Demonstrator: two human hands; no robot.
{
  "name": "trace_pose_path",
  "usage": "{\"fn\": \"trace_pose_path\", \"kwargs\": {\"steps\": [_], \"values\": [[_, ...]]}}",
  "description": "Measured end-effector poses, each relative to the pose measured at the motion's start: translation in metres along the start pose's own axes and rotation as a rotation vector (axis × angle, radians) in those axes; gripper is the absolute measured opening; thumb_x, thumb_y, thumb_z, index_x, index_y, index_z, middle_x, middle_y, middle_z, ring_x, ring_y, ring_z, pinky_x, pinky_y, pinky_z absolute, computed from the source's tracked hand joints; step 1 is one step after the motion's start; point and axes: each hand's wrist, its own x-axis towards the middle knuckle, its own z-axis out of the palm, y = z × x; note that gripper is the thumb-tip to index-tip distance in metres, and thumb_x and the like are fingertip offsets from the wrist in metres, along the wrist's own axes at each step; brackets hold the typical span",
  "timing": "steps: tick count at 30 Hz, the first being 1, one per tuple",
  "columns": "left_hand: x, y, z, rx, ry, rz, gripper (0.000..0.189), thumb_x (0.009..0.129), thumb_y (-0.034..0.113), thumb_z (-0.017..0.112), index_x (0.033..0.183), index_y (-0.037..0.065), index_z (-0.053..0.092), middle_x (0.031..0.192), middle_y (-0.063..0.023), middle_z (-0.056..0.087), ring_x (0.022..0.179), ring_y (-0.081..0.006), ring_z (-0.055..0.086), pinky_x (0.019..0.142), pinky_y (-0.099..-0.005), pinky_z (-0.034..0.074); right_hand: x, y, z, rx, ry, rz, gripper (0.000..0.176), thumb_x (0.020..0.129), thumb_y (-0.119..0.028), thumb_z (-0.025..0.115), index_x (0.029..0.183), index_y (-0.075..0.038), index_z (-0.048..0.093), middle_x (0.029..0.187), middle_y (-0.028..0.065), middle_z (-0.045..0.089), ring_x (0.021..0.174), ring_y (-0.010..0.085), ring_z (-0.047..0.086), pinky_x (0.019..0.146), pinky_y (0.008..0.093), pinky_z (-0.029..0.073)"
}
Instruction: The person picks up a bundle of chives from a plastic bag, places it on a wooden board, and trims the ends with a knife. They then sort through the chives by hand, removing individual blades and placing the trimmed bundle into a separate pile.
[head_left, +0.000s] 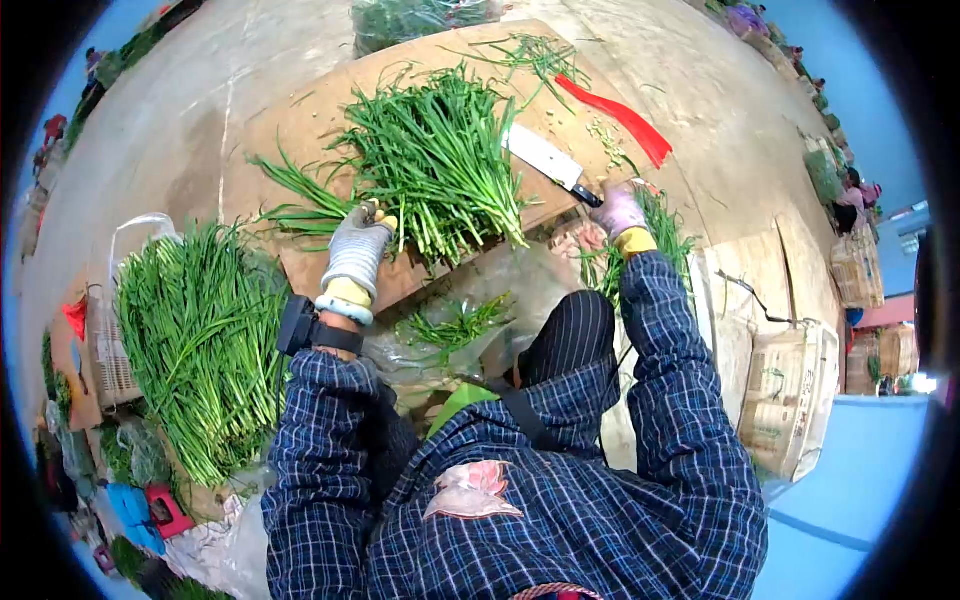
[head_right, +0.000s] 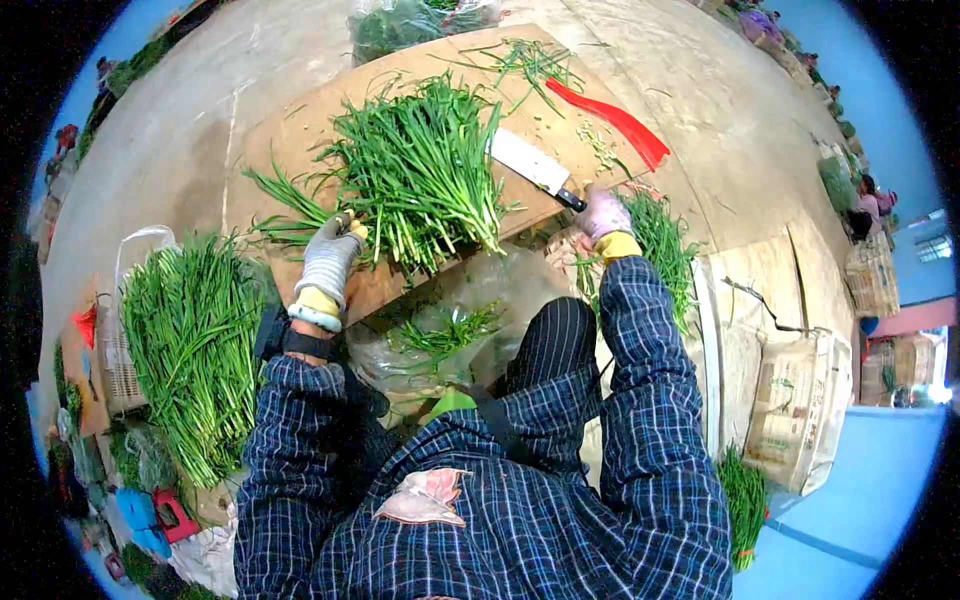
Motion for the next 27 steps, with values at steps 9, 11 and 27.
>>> {"fn": "trace_pose_path", "kwargs": {"steps": [9, 11, 27], "values": [[-0.006, -0.051, -0.024, -0.310, 0.423, -0.301, 0.019, 0.081, 0.018, 0.061, 0.095, 0.007, 0.058, 0.071, 0.0010, 0.054, 0.051, -0.0104, 0.044, 0.047, -0.0228, 0.038, 0.037, 0.049, 0.008, -0.027, 0.319, -0.165, 0.040, 0.077, -0.013, 0.059, 0.116, -0.015, 0.053, 0.096, 0.0216, 0.061, 0.088, 0.0347, 0.061, 0.073, 0.0460, 0.047], [0.001, -0.055, -0.033, -0.283, 0.386, -0.289, 0.014, 0.082, 0.022, 0.058, 0.085, 0.008, 0.057, 0.065, 0.0030, 0.050, 0.051, -0.0094, 0.043, 0.047, -0.0233, 0.038, 0.057, 0.066, 0.015, -0.045, 0.370, -0.046, 0.037, 0.079, -0.015, 0.057, 0.116, -0.013, 0.053, 0.092, 0.0224, 0.062, 0.085, 0.0362, 0.061, 0.071, 0.0479, 0.047], [0.070, -0.030, -0.035, 0.667, 0.475, -0.096, 0.055, 0.067, 0.016, 0.060, 0.116, -0.003, 0.049, 0.106, -0.0263, 0.057, 0.096, -0.0407, 0.056, 0.084, -0.0435, 0.044, 0.162, -0.215, -0.089, 0.619, -0.194, -0.500, 0.028, 0.082, -0.027, 0.055, 0.099, -0.005, 0.062, 0.085, 0.0119, 0.066, 0.082, 0.0212, 0.063, 0.072, 0.0313, 0.048]]}}
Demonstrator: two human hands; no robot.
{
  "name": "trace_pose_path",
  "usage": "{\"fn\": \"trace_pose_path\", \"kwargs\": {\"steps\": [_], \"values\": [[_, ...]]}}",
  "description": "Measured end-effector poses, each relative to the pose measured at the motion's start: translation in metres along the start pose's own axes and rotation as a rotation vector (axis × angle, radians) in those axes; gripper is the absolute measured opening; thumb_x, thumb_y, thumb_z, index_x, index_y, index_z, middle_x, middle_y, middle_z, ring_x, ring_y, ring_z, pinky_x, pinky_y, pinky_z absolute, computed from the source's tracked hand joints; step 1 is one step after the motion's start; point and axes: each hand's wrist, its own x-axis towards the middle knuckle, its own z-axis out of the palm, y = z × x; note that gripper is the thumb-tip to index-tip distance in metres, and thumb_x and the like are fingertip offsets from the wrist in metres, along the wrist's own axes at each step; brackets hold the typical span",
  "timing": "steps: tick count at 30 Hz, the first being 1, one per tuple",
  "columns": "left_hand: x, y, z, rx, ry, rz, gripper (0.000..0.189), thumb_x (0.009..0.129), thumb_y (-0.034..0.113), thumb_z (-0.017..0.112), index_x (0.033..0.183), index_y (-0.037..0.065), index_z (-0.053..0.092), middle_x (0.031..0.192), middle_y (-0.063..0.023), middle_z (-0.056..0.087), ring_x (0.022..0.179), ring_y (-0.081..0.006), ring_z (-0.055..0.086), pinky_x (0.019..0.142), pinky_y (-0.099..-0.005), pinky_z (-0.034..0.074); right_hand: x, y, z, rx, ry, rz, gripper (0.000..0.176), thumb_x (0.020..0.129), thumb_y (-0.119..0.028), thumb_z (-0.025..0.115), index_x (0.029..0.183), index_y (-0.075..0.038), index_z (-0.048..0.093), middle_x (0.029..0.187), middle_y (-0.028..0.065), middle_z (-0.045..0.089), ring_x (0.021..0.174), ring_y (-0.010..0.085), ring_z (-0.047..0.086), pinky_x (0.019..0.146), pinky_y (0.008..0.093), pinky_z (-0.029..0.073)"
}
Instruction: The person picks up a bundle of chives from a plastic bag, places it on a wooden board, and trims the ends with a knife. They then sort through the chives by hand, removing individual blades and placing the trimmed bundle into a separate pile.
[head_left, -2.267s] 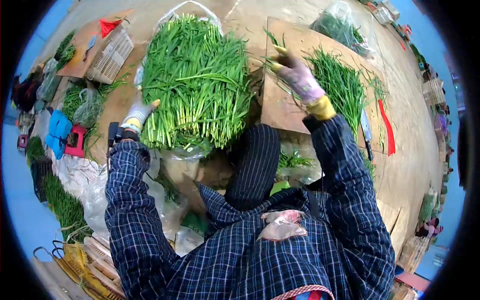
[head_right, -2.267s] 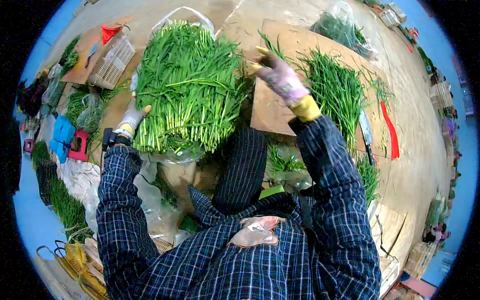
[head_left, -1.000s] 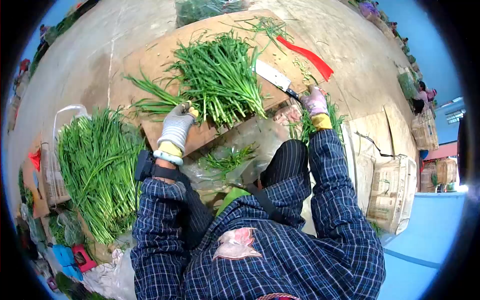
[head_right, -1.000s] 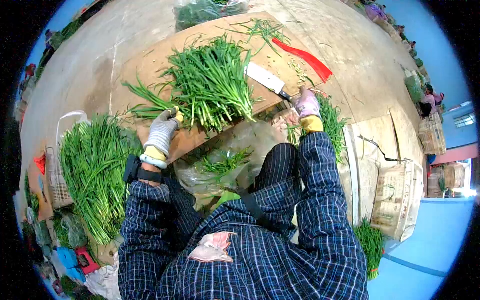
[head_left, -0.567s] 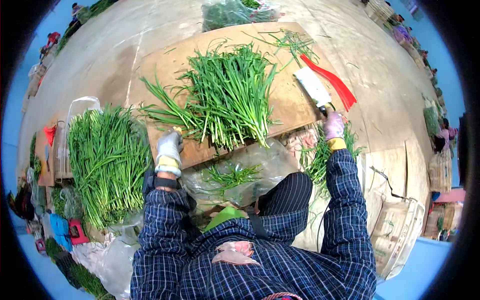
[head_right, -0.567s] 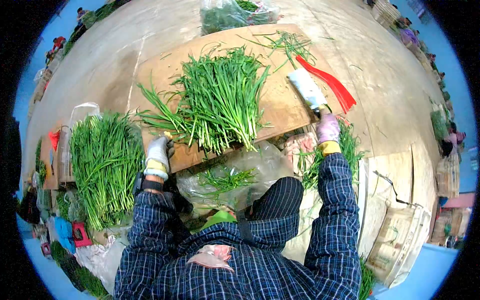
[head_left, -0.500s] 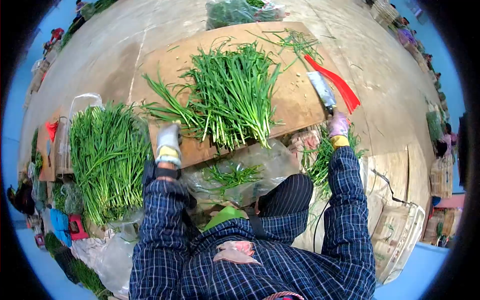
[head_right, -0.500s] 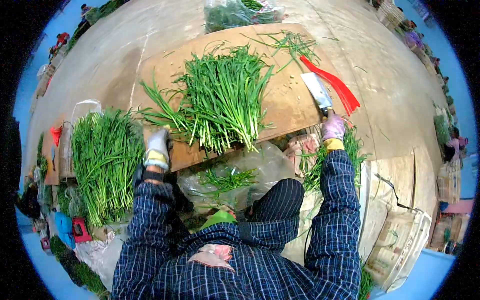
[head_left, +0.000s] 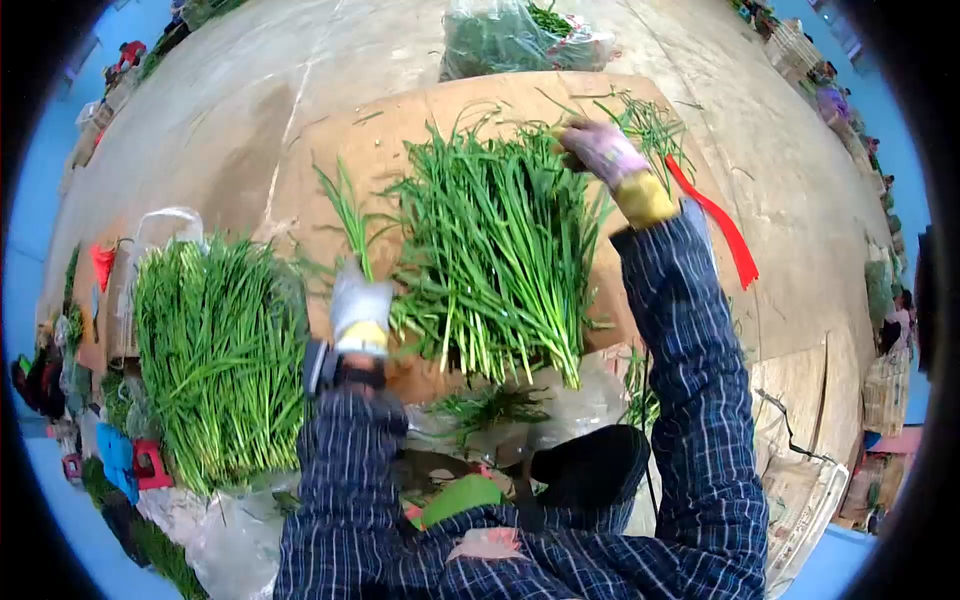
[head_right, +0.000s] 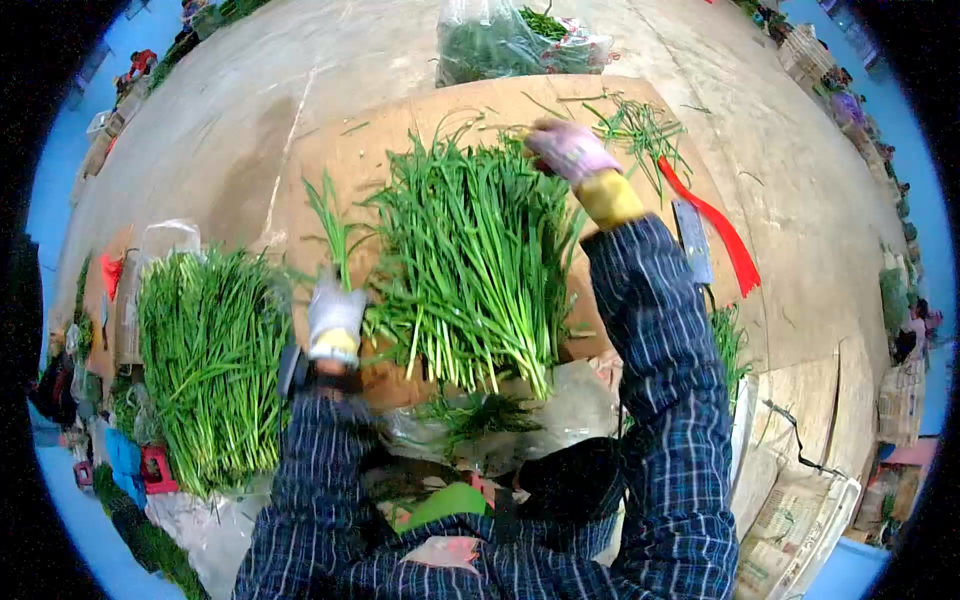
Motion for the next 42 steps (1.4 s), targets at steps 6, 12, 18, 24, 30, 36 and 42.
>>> {"fn": "trace_pose_path", "kwargs": {"steps": [6, 12, 18, 24, 30, 36, 42], "values": [[-0.018, -0.023, 0.011, 0.030, 0.049, 0.027, 0.056, 0.067, 0.013, 0.062, 0.120, 0.002, 0.049, 0.109, -0.0227, 0.056, 0.100, -0.0375, 0.054, 0.086, -0.0402, 0.044, 0.134, -0.011, 0.025, -0.837, 0.114, -0.067, 0.026, 0.075, -0.014, 0.058, 0.099, -0.010, 0.066, 0.105, 0.0167, 0.062, 0.101, 0.0309, 0.059, 0.083, 0.0413, 0.048], [-0.016, -0.004, -0.017, -0.076, 0.092, -0.051, 0.063, 0.067, 0.011, 0.070, 0.124, 0.002, 0.045, 0.103, -0.0175, 0.056, 0.093, -0.0297, 0.055, 0.079, -0.0357, 0.046, 0.166, 0.022, 0.067, -1.040, 0.086, -0.004, 0.028, 0.076, -0.017, 0.058, 0.104, -0.012, 0.062, 0.105, 0.0150, 0.062, 0.102, 0.0312, 0.058, 0.084, 0.0421, 0.046], [0.001, 0.003, -0.018, -0.577, 0.139, 0.034, 0.057, 0.075, -0.003, 0.062, 0.128, 0.004, 0.042, 0.110, -0.0051, 0.050, 0.082, -0.0108, 0.050, 0.069, -0.0231, 0.046, 0.175, 0.040, 0.021, -0.335, 0.227, -0.088, 0.028, 0.075, -0.026, 0.064, 0.095, -0.005, 0.060, 0.089, 0.0179, 0.065, 0.086, 0.0350, 0.061, 0.074, 0.0392, 0.048], [0.003, 0.056, 0.007, -0.435, -0.002, 0.331, 0.051, 0.074, 0.002, 0.064, 0.122, 0.005, 0.049, 0.110, -0.0118, 0.058, 0.094, -0.0222, 0.058, 0.080, -0.0304, 0.048, 0.159, 0.034, -0.010, -0.535, 0.235, -0.039, 0.047, 0.073, -0.035, 0.067, 0.108, -0.005, 0.061, 0.101, 0.0173, 0.064, 0.096, 0.0285, 0.060, 0.082, 0.0352, 0.046], [-0.020, 0.116, 0.036, 0.055, -0.235, 0.953, 0.050, 0.076, 0.038, 0.063, 0.120, 0.016, 0.054, 0.127, -0.0120, 0.049, 0.122, -0.0384, 0.038, 0.101, -0.0568, 0.023, 0.154, 0.028, 0.033, -0.869, 0.126, 0.132, 0.035, 0.072, -0.034, 0.065, 0.092, -0.005, 0.068, 0.097, 0.0181, 0.064, 0.093, 0.0330, 0.062, 0.079, 0.0399, 0.048], [-0.028, 0.102, 0.049, 0.063, -0.360, 0.990, 0.049, 0.075, 0.037, 0.064, 0.119, 0.018, 0.055, 0.124, -0.0110, 0.050, 0.126, -0.0378, 0.033, 0.102, -0.0617, 0.018, 0.164, 0.044, 0.035, -0.981, -0.141, -0.073, 0.033, 0.064, -0.021, 0.069, 0.094, -0.008, 0.068, 0.095, 0.0179, 0.065, 0.091, 0.0288, 0.064, 0.072, 0.0405, 0.051], [-0.033, 0.087, 0.043, 0.053, -0.332, 0.987, 0.049, 0.073, 0.032, 0.066, 0.119, 0.019, 0.055, 0.127, -0.0095, 0.049, 0.126, -0.0380, 0.033, 0.104, -0.0600, 0.018, 0.153, 0.034, -0.021, -0.152, 0.065, -0.035, 0.021, 0.083, -0.025, 0.058, 0.088, -0.007, 0.067, 0.076, 0.0054, 0.067, 0.066, 0.0158, 0.062, 0.063, 0.0285, 0.050]]}}
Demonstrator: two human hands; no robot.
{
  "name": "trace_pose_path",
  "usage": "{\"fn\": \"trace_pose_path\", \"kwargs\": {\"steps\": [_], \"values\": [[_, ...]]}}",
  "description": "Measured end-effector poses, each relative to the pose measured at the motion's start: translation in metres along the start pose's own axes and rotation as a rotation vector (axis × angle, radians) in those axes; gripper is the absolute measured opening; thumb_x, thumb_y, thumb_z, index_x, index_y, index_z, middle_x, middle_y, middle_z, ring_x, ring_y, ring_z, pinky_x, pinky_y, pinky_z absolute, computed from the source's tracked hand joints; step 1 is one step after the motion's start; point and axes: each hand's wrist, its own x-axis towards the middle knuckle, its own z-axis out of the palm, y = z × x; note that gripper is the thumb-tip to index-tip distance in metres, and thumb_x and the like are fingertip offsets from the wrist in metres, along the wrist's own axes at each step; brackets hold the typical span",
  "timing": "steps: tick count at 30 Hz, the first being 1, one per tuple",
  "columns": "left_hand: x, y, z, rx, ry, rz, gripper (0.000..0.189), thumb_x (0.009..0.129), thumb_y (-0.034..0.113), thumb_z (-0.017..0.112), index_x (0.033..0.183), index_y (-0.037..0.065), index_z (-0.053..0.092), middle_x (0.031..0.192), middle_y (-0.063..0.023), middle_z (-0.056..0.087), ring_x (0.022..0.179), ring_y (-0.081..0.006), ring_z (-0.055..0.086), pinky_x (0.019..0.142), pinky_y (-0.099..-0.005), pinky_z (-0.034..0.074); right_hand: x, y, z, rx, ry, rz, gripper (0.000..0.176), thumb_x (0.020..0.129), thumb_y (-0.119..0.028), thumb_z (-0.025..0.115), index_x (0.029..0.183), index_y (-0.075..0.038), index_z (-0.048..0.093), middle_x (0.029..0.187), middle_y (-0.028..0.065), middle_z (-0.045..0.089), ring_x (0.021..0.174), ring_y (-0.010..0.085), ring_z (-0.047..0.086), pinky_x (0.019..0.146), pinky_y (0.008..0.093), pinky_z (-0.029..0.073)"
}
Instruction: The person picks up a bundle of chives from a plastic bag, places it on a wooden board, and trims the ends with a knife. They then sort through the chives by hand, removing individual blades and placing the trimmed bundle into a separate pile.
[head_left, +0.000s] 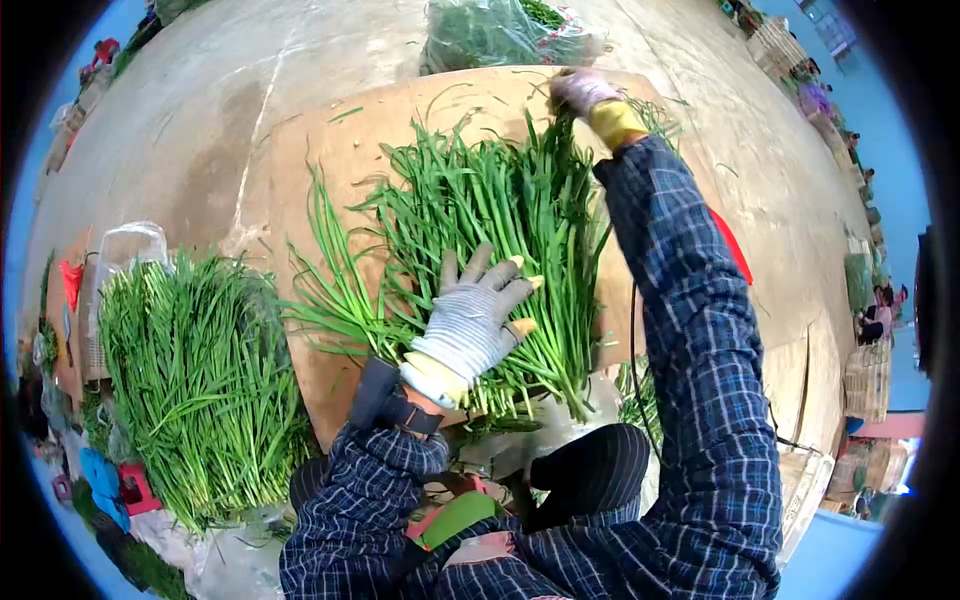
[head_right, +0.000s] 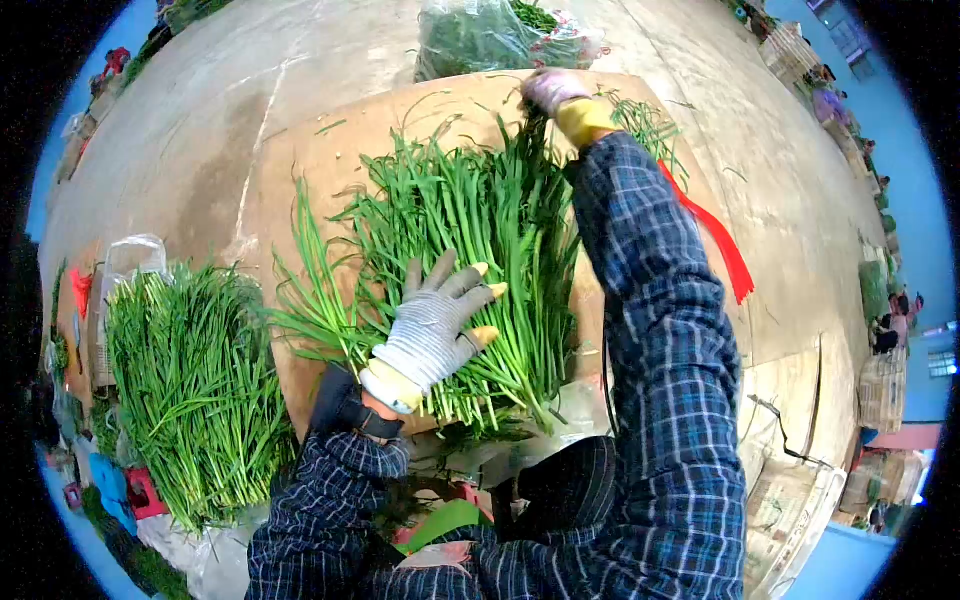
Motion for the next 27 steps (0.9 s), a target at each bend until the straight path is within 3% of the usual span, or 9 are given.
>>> {"fn": "trace_pose_path", "kwargs": {"steps": [5, 9, 10, 12, 17, 19, 22, 25, 27], "values": [[0.005, 0.026, -0.030, -0.029, 0.317, 0.110, 0.040, 0.070, 0.025, 0.068, 0.108, 0.014, 0.059, 0.114, -0.0093, 0.054, 0.115, -0.0372, 0.044, 0.096, -0.0593, 0.028, -0.088, -0.052, -0.059, 0.517, -0.059, -0.291, 0.019, 0.087, -0.017, 0.057, 0.094, -0.002, 0.064, 0.084, 0.0075, 0.065, 0.074, 0.0137, 0.062, 0.067, 0.0231, 0.051], [0.045, 0.081, -0.043, -0.051, 0.157, 0.380, 0.039, 0.066, 0.025, 0.067, 0.104, 0.016, 0.061, 0.116, -0.0061, 0.054, 0.120, -0.0352, 0.039, 0.100, -0.0588, 0.023, -0.097, -0.068, -0.066, 0.795, -0.189, -0.293, 0.020, 0.088, -0.016, 0.055, 0.096, 0.001, 0.060, 0.085, 0.0098, 0.064, 0.075, 0.0157, 0.062, 0.069, 0.0249, 0.051], [0.052, 0.080, -0.024, 0.069, 0.073, 0.407, 0.042, 0.067, 0.032, 0.065, 0.107, 0.019, 0.061, 0.120, -0.0036, 0.053, 0.125, -0.0329, 0.035, 0.101, -0.0606, 0.019, -0.081, -0.064, -0.069, 0.648, -0.084, -0.425, 0.018, 0.084, -0.014, 0.058, 0.097, -0.002, 0.060, 0.089, 0.0106, 0.064, 0.078, 0.0210, 0.062, 0.071, 0.0287, 0.051], [0.049, 0.072, 0.009, 0.306, -0.294, 0.314, 0.042, 0.074, 0.040, 0.059, 0.112, 0.023, 0.060, 0.124, 0.0015, 0.051, 0.129, -0.0294, 0.029, 0.103, -0.0635, 0.014, -0.079, -0.067, -0.096, -0.780, 0.471, -0.779, 0.023, 0.075, -0.010, 0.063, 0.097, -0.006, 0.060, 0.092, 0.0130, 0.062, 0.083, 0.0298, 0.061, 0.074, 0.0335, 0.051], [0.040, 0.054, 0.026, 0.234, -0.441, 0.221, 0.040, 0.078, 0.043, 0.056, 0.112, 0.025, 0.062, 0.130, 0.0046, 0.048, 0.133, -0.0282, 0.023, 0.103, -0.0653, 0.012, -0.047, -0.025, -0.128, -0.686, 0.611, -0.447, 0.019, 0.071, -0.009, 0.066, 0.090, -0.007, 0.064, 0.083, 0.0140, 0.064, 0.076, 0.0278, 0.063, 0.067, 0.0365, 0.050], [0.040, 0.049, 0.034, 0.305, -0.446, 0.286, 0.041, 0.077, 0.043, 0.056, 0.114, 0.026, 0.061, 0.130, 0.0037, 0.048, 0.133, -0.0286, 0.023, 0.103, -0.0652, 0.011, 0.049, 0.052, -0.158, -0.462, 0.567, -0.342, 0.011, 0.076, -0.009, 0.061, 0.086, -0.007, 0.065, 0.084, 0.0152, 0.065, 0.074, 0.0284, 0.063, 0.064, 0.0376, 0.050], [0.041, 0.053, 0.033, 0.297, -0.461, 0.269, 0.041, 0.077, 0.038, 0.055, 0.115, 0.025, 0.059, 0.130, 0.0025, 0.049, 0.132, -0.0293, 0.026, 0.104, -0.0638, 0.010, -0.020, -0.075, -0.093, -0.886, 0.270, -0.076, 0.015, 0.080, -0.010, 0.054, 0.088, -0.006, 0.066, 0.088, 0.0164, 0.065, 0.076, 0.0284, 0.064, 0.064, 0.0382, 0.050], [0.044, 0.047, 0.040, 0.152, -0.503, 0.253, 0.039, 0.077, 0.027, 0.054, 0.116, 0.021, 0.059, 0.128, 0.0009, 0.050, 0.127, -0.0267, 0.035, 0.105, -0.0592, 0.015, -0.023, -0.107, 0.007, -0.108, 0.052, 0.080, 0.061, 0.078, -0.061, 0.053, 0.093, -0.003, 0.066, 0.093, 0.0153, 0.064, 0.094, 0.0278, 0.058, 0.082, 0.0389, 0.043], [0.042, 0.045, 0.051, 0.170, -0.490, 0.276, 0.039, 0.079, 0.027, 0.051, 0.117, 0.020, 0.058, 0.129, 0.0001, 0.050, 0.127, -0.0270, 0.035, 0.105, -0.0582, 0.016, -0.030, -0.118, 0.053, -0.232, -0.141, -0.099, 0.071, 0.076, -0.065, 0.052, 0.107, -0.002, 0.063, 0.095, 0.0138, 0.064, 0.093, 0.0259, 0.058, 0.080, 0.0390, 0.044]]}}
